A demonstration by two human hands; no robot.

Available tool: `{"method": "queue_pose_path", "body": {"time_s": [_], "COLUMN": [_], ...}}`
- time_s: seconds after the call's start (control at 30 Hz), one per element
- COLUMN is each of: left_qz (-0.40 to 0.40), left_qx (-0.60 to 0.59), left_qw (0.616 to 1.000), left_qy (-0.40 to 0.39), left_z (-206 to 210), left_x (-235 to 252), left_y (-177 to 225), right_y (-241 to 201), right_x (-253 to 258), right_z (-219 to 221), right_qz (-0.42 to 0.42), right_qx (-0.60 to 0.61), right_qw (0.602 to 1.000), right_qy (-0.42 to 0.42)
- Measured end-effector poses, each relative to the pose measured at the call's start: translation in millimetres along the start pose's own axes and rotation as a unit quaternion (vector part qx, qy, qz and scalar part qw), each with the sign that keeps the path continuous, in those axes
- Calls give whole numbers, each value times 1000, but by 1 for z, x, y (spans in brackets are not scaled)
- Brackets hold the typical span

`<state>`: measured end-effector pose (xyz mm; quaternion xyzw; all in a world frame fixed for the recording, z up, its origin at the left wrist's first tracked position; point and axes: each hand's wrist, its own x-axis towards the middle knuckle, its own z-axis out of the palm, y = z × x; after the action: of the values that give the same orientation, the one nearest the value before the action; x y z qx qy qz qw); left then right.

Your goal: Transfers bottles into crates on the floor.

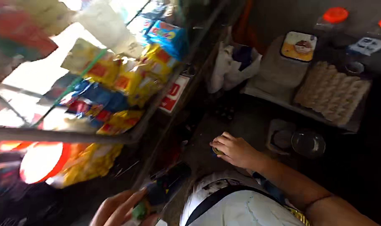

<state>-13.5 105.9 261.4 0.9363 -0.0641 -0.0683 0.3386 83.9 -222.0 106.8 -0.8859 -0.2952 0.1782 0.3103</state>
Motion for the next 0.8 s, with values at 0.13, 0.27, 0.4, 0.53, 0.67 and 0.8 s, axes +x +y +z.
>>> {"method": "queue_pose_path", "body": {"time_s": [0.13, 0.27, 0.4, 0.53, 0.67, 0.8], "left_qz": [-16, 17, -4, -62, -33, -11], "left_qx": [0, 11, 27, 74, 92, 75], "left_qw": [1000, 997, 988, 963, 964, 972], "left_qy": [-22, -72, -152, -252, -249, -222], "left_z": [123, 238, 335, 421, 518, 597], "left_x": [108, 198, 281, 370, 433, 479], "left_y": [-7, -33, -62, -77, -126, -164], "right_y": [105, 203, 281, 351, 416, 477], "right_x": [-6, -16, -14, -2, 17, 53], "right_z": [29, 56, 71, 88, 127, 160], "right_qz": [169, 236, 341, 444, 473, 454], "right_qx": [32, 86, 143, 200, 217, 180], "right_qw": [985, 965, 923, 857, 814, 827], "right_qy": [-13, 72, 109, 166, 258, 279]}}
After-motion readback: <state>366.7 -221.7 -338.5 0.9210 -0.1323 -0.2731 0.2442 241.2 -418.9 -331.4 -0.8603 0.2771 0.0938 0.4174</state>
